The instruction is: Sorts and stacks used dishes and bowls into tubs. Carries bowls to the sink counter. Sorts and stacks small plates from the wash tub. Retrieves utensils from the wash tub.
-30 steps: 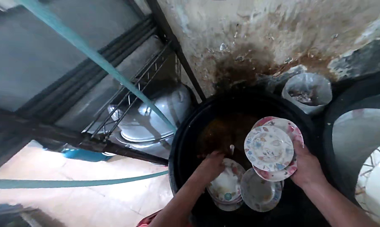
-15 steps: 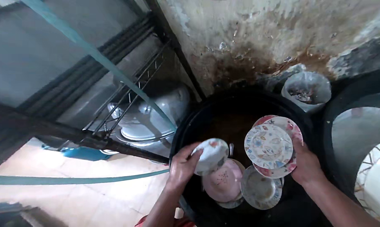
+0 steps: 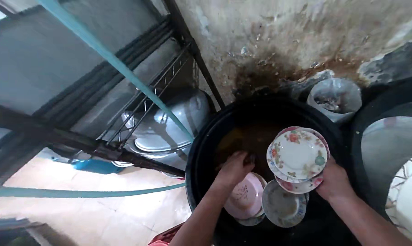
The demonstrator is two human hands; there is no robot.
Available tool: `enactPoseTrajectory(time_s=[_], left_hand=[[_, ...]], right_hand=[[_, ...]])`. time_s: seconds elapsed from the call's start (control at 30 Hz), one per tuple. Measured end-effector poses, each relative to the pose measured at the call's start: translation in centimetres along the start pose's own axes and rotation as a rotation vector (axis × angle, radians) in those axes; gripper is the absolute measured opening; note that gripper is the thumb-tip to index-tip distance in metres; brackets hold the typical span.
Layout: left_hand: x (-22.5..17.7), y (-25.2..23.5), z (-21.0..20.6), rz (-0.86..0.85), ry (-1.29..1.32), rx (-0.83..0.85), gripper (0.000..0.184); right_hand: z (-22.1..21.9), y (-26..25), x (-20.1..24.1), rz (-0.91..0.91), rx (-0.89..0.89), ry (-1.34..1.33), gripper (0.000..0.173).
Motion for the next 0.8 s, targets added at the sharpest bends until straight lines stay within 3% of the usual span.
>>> enactPoseTrajectory(time_s=[0.07,0.17,0.23,0.4,0.53,0.67,0.8], left_hand=[[4.9,1.4,-0.5,0.173,-0.139,0.055,0.063],[8.2,3.2,0.2,0.317,-0.044,0.049,0.045],[7.6,4.2,1.6,0.272,0.021,-0.006,0.034],[4.9,6.0,7.0,-0.059,0.18,-0.272,0.017],[3.4,6.1,9.1,0.021,0.194,-0.289,0.018],[4.9,4.3,7.3,0.141,0.252,-0.208,0.017],[5.0,3.8,8.6,0.041,0.27,-0.317,0.022]], right_hand=[[0.2,0.1,0.1,-0.005,-0.015,0.037,0.04],[0.1,-0.3,-0.3,-0.015,-0.01,0.046,0.041],[0.1,-0.4,-0.4,-0.022,-0.003,0.042,0.042],[-0.2,-0.3,0.0,-0.012,-0.006,0.006,0.038],[-0.1,0.1,0.3,-0.011,-0.023,0.029,0.033],[-0.2,0.1,0.3,-0.003,-0.013,-0.033,0.036],[0.3,-0.2,0.0,-0.017,-0.053,-0.03,0.038]])
Point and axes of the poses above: each hand's wrist, its own y-axis away from the middle knuckle, its own z-axis out of the back of the hand, x = y × z, the point moved 10 cm from there along -y, towards the middle knuckle, and after that the axes turned 13 degrees about y, right-handed, at the moved point
